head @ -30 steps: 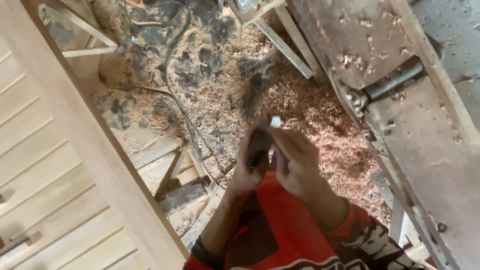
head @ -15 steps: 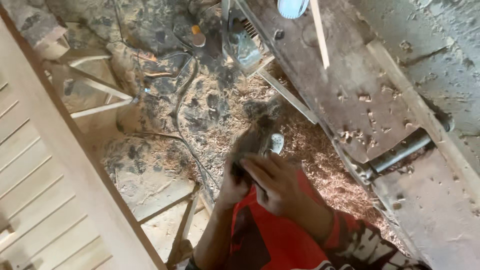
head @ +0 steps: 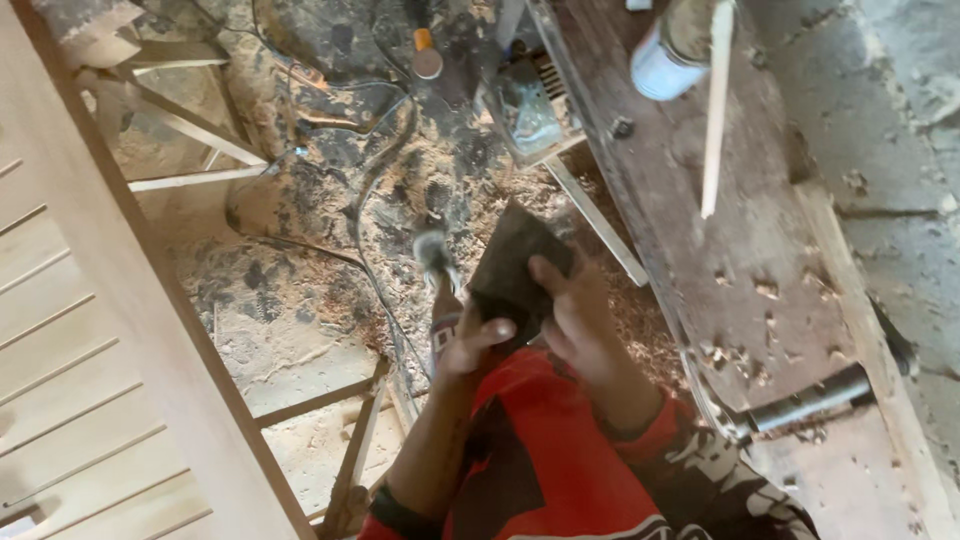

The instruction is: The person applies a beige filler paste to gaps and joints on a wooden furniture piece using a metal putty knife, then smooths the surface with a sanding block. The person works on several vertical and horizontal joints, repeatedly applying filler and sanding to level the surface.

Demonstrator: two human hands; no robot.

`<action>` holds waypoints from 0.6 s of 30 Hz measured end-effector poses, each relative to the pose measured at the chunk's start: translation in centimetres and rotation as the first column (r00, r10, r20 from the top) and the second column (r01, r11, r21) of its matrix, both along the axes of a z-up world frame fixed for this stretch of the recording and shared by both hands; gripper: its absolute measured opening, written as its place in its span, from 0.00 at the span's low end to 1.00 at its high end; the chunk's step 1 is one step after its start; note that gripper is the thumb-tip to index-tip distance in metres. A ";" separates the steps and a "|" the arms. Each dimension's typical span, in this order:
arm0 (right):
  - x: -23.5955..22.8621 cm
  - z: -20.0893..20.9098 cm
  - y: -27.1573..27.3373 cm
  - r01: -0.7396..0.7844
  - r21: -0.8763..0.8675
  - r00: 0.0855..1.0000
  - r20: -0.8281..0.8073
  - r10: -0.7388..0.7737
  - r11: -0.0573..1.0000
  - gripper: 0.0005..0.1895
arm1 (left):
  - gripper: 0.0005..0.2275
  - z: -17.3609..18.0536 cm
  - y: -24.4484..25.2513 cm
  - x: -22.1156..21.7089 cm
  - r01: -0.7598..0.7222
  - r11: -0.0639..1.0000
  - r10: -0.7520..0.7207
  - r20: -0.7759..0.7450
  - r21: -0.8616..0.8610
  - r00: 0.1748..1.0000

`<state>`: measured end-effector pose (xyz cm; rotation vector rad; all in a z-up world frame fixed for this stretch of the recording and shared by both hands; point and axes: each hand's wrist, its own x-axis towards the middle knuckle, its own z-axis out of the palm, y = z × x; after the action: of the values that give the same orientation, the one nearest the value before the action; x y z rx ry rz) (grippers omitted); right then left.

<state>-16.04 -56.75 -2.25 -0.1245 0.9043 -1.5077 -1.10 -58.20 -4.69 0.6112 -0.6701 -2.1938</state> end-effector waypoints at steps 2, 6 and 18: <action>1.5 -1.1 -0.9 -0.073 0.145 0.997 -0.019 0.077 0.987 0.13 | 0.44 -1.2 -3.3 -0.6 0.021 0.990 -0.038 -0.113 -0.141 0.993; 1.9 -4.6 -2.6 -0.151 0.260 0.913 -0.332 0.235 0.954 0.10 | 0.41 -1.2 -10.3 1.2 0.125 0.980 -0.162 -0.253 -0.158 0.954; 4.3 -1.8 -12.9 0.005 0.149 0.214 -0.966 0.144 0.989 0.19 | 0.41 -0.5 -26.5 5.0 -0.078 0.954 0.012 -0.223 -0.290 0.975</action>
<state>-11.76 -69.64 -4.08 -1.1657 1.9905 -1.1442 3.92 -84.68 -5.18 0.2220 -0.8371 -2.0259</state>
